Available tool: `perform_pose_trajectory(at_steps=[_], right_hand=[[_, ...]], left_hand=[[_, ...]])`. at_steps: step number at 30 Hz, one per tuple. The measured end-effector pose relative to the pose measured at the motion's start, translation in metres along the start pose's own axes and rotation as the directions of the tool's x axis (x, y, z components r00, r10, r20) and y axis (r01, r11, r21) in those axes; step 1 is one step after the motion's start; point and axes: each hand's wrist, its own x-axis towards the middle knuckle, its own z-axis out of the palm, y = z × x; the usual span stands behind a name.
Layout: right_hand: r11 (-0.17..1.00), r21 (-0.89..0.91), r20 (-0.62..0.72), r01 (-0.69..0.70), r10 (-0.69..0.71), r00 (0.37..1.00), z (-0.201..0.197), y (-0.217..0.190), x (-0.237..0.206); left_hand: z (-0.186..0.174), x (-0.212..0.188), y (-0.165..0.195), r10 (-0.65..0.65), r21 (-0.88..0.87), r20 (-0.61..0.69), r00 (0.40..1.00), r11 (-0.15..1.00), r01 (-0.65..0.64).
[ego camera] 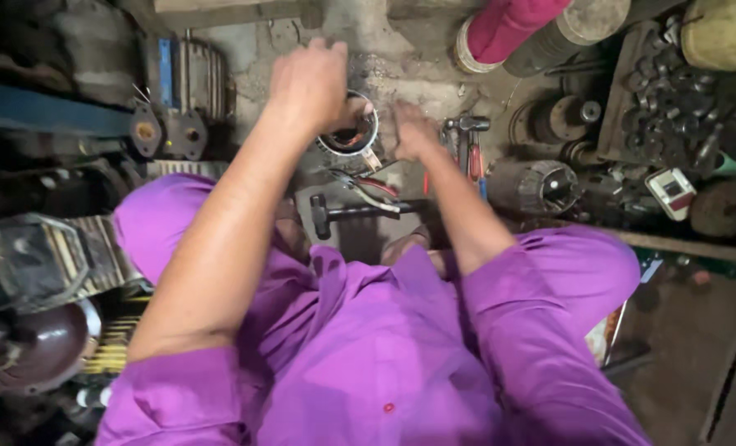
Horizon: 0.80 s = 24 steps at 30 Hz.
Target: The person is sitting on the floor in a workshop, using pliers and a hammer to work on a motor. They are removing and adjusting parts of the motor, possibly rewinding or repairing it.
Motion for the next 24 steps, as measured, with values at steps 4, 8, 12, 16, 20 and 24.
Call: perform_pose_trajectory(at_steps=[4,8,12,16,20,24], right_hand=[[0.999,0.020,0.002,-0.036,0.036,0.999,0.006,-0.024,0.005],[0.991,-0.029,-0.052,-0.131,0.130,0.990,0.004,-0.033,-0.008],[0.970,-0.005,-0.071,-0.242,0.241,0.968,0.030,-0.043,-0.035],[0.947,0.288,-0.142,-0.143,0.189,0.972,0.050,-0.029,-0.042],[0.542,0.831,-0.217,0.128,0.103,0.971,0.022,0.009,-0.033],[0.832,0.428,-0.489,0.353,-0.115,0.865,-0.009,0.005,-0.024]], left_hand=[[0.056,0.006,0.009,-0.137,0.078,0.072,0.988,0.988,0.131],[0.112,0.006,0.006,-0.250,0.037,0.093,0.964,0.968,0.248],[0.143,0.002,-0.003,-0.270,0.048,0.163,0.949,0.963,0.265],[0.154,-0.003,-0.026,-0.157,0.013,0.182,0.971,0.987,0.158],[0.167,-0.004,-0.045,-0.065,0.006,0.075,0.995,0.998,0.065],[0.182,-0.008,-0.050,-0.027,-0.079,-0.032,0.999,0.997,0.024]])
